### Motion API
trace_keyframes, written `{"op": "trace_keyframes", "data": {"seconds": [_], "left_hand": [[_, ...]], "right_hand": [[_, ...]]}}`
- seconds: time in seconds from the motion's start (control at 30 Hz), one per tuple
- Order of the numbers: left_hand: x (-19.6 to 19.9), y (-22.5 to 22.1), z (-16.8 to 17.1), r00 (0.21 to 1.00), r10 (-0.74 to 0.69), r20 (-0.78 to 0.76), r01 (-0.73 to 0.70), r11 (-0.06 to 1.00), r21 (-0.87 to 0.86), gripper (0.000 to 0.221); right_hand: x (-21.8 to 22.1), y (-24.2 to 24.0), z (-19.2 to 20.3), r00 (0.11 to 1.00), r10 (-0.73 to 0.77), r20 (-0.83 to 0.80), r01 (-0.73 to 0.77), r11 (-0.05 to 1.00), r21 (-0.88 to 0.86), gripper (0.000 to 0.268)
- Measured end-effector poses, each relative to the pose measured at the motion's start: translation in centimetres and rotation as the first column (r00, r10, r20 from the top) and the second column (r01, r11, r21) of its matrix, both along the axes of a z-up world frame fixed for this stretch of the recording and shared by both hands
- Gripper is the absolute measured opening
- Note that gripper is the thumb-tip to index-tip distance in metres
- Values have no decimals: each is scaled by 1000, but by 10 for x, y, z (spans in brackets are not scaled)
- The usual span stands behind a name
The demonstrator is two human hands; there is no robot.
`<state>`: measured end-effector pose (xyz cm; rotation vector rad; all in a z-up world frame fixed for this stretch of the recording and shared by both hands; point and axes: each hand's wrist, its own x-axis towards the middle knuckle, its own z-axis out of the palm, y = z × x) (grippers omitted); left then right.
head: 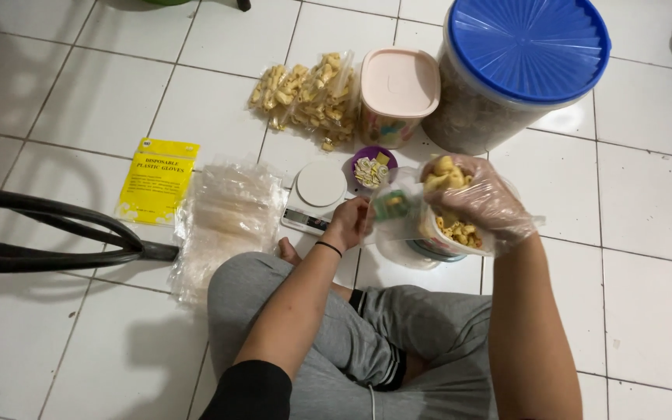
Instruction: Packaging macaroni into small plastic bags and weighing them on a digital scale.
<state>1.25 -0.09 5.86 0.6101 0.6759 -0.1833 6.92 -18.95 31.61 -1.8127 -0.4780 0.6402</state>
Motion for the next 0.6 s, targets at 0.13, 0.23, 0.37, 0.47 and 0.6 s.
{"op": "trace_keyframes", "data": {"seconds": [0.13, 0.23, 0.37, 0.47, 0.6], "left_hand": [[-5, 0, 20, 997, -29, 65, 31, 999, -30, 16], [-5, -1, 25, 999, -34, 29, 34, 999, -22, 21], [-2, -3, 17, 999, -13, 52, 17, 997, -80, 23], [-3, -2, 24, 999, -16, 47, 20, 997, -76, 22], [-4, -1, 33, 998, -62, 31, 66, 988, -137, 26]], "right_hand": [[1, 19, -3, 994, 97, -49, -100, 992, -71, 43], [-7, 29, 9, 993, 100, 59, -80, 957, -279, 31], [-6, 34, 9, 952, 207, 227, -63, 855, -515, 33], [-4, 33, 1, 915, 264, 305, -48, 821, -568, 36], [-4, 36, -2, 882, 306, 358, -23, 786, -618, 45]]}}
